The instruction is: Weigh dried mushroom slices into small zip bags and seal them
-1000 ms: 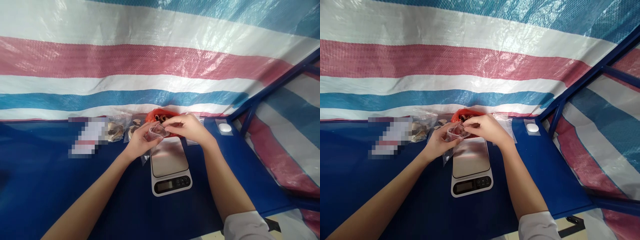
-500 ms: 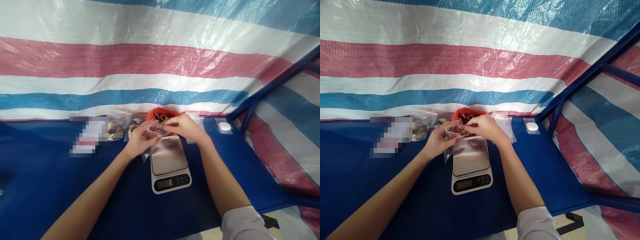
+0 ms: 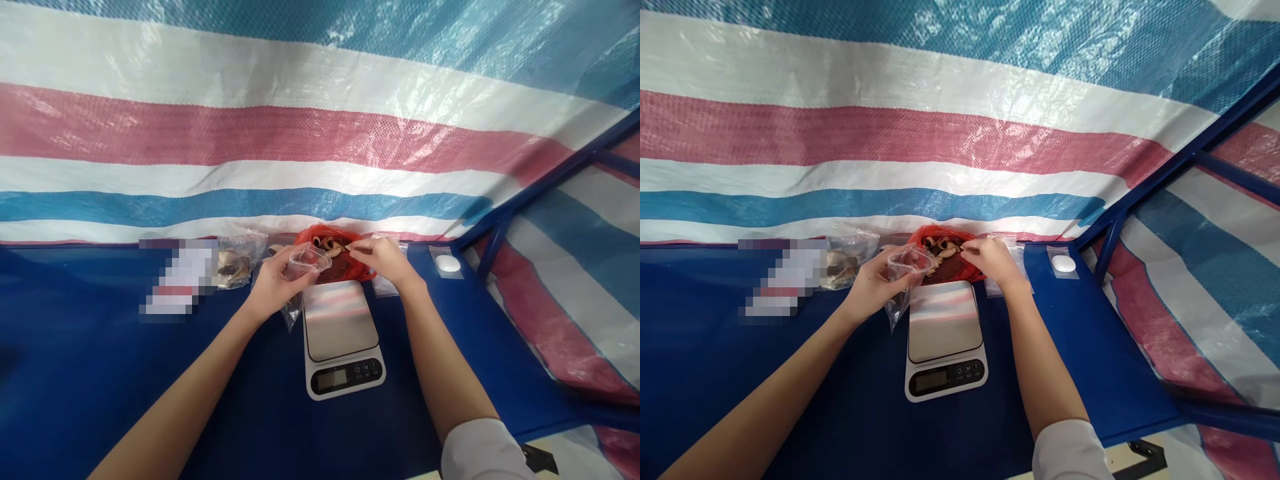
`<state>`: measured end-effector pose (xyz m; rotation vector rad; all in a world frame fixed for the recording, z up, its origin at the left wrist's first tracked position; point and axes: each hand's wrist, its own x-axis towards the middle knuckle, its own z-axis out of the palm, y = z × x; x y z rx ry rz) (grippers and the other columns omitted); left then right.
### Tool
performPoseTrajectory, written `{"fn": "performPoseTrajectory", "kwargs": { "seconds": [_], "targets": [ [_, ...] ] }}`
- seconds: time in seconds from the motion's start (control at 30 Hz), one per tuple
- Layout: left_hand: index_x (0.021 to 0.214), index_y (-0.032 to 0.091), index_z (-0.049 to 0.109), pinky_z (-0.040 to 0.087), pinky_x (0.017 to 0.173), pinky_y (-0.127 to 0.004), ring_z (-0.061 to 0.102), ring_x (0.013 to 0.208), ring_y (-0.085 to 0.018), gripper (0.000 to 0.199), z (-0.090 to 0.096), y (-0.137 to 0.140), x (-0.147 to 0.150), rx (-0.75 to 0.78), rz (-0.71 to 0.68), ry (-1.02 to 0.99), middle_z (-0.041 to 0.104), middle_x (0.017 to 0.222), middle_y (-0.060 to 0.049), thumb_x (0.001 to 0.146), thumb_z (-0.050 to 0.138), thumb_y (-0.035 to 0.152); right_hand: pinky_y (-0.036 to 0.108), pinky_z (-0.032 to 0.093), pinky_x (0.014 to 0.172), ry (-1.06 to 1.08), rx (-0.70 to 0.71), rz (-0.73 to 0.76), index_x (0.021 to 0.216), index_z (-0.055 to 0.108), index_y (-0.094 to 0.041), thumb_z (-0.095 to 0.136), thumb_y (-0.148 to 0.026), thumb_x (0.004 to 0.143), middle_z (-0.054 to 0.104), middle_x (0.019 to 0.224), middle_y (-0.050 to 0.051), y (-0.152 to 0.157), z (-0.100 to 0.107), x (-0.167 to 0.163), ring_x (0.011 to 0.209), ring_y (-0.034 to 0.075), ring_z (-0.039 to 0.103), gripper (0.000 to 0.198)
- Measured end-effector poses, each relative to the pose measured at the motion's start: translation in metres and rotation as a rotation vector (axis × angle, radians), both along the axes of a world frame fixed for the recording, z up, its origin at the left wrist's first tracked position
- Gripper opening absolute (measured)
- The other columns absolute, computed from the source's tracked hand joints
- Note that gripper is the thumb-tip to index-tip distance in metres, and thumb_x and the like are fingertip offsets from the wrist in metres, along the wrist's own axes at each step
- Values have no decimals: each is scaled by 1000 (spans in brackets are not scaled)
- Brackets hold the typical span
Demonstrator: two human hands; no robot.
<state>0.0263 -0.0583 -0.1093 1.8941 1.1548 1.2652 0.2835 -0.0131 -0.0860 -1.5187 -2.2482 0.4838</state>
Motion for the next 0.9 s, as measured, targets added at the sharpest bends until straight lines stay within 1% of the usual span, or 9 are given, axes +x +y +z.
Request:
{"fn": "performPoseTrajectory", "kwargs": {
  "seconds": [0.1, 0.2, 0.37, 0.5, 0.57, 0.7, 0.8, 0.9],
  "targets": [
    [122, 23, 70, 54, 99, -46, 70, 107, -28, 46, -1, 0, -1, 5, -6, -1, 75, 116, -9, 80, 76, 41, 34, 50, 95, -205, 42, -36, 115, 76, -24, 58, -29, 96, 78, 113, 5, 4, -5, -6, 102, 24, 72, 27],
    [123, 23, 69, 54, 99, -47, 70, 106, -28, 47, -2, 1, -1, 26, -11, -3, 75, 115, -9, 81, 76, 40, 34, 49, 93, -334, 64, -38, 123, 72, -22, 54, -29, 98, 77, 117, 9, 8, -6, -10, 103, 26, 72, 32],
    [122, 23, 70, 55, 100, -48, 71, 104, -28, 45, -1, 0, 1, 26, -25, -12, 76, 110, -8, 80, 77, 39, 33, 49, 91, -398, 43, 7, 122, 70, -21, 50, -26, 99, 76, 117, 10, 15, -4, -17, 103, 25, 71, 31],
    [121, 22, 70, 56, 99, -48, 71, 103, -28, 45, -1, 0, 2, 19, -23, -15, 76, 108, -8, 80, 77, 38, 31, 48, 93, -434, 27, 52, 125, 68, -19, 52, -22, 96, 72, 126, 10, 20, -5, -21, 111, 24, 68, 33],
    [121, 22, 70, 56, 99, -48, 71, 102, -28, 45, -1, 0, 2, 21, -29, -22, 76, 108, -8, 80, 78, 38, 32, 49, 92, -458, 26, 56, 127, 67, -18, 53, -21, 95, 72, 127, 11, 21, -6, -24, 110, 25, 68, 35],
    [122, 21, 69, 57, 96, -47, 71, 99, -27, 45, -2, -1, 2, 13, -43, -38, 76, 107, -9, 81, 77, 38, 34, 50, 87, -517, 11, 35, 123, 69, -16, 52, -21, 94, 74, 119, 13, 24, -8, -27, 104, 28, 69, 34],
    [122, 20, 70, 58, 93, -45, 72, 98, -27, 44, -2, -1, 3, 6, -52, -50, 76, 107, -8, 81, 77, 36, 35, 49, 84, -555, 9, 5, 115, 72, -16, 49, -22, 95, 76, 112, 13, 24, -9, -28, 102, 29, 70, 31],
    [121, 21, 70, 57, 97, -45, 72, 101, -27, 44, -3, -1, 3, 0, -50, -46, 76, 107, -7, 81, 78, 36, 34, 48, 84, -562, 14, 4, 112, 74, -19, 47, -20, 95, 77, 109, 13, 22, -8, -27, 100, 28, 70, 32]
  ]
}}
